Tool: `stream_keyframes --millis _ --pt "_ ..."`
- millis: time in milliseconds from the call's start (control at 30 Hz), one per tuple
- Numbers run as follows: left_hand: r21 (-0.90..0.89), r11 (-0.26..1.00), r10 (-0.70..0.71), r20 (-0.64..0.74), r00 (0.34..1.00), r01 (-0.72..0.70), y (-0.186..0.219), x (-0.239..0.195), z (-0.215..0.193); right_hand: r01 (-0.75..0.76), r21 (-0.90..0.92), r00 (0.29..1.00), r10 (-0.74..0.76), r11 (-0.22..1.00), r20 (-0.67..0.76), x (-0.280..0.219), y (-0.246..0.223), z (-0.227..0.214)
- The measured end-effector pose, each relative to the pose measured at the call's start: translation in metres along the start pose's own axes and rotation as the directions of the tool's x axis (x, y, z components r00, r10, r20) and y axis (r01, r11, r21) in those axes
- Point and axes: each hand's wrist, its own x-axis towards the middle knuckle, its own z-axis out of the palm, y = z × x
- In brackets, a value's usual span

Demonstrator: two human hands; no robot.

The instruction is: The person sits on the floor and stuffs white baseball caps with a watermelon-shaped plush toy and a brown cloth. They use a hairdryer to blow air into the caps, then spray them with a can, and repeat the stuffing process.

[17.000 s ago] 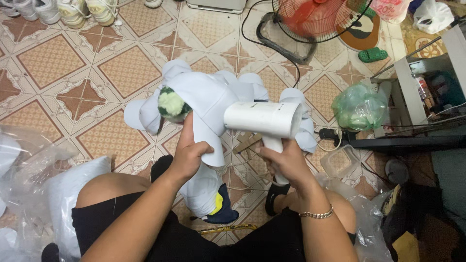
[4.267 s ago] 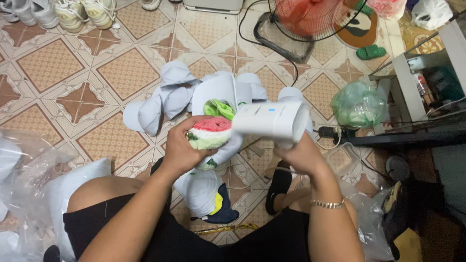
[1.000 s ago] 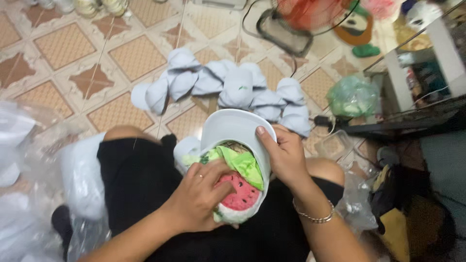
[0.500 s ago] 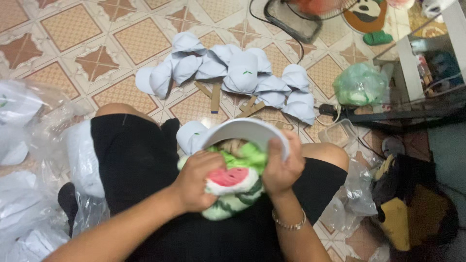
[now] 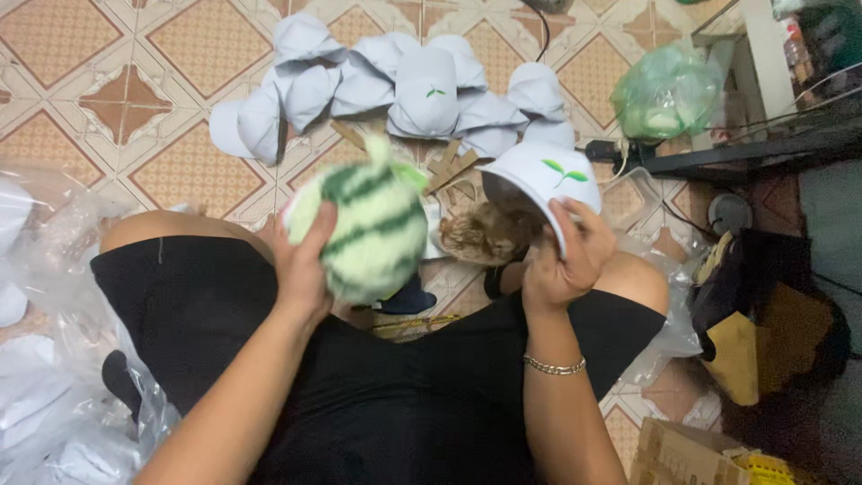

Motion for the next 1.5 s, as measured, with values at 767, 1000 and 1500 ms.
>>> stream_keyframes --millis 767,1000,1500 --pt "0.635 0.680 0.398 0.102 0.912 -0.368 0.061 0.101 0.047 -0.339 0.251 0.937 0.350 0.907 0.000 0.038 0.101 0.157" --pt "-0.053 0.998 -0.048 -0.253 0.966 0.036 0.056 0.119 0.049 -0.652 -0.525 0.233 0.803 0.547 0.548 -0.101 0.267 0.233" --pt "0.086 0.990 0.124 -0.190 0.974 -0.109 0.038 0.123 0.041 -0.535 0.499 0.739 0.664 0.682 -0.115 0.039 0.145 0.184"
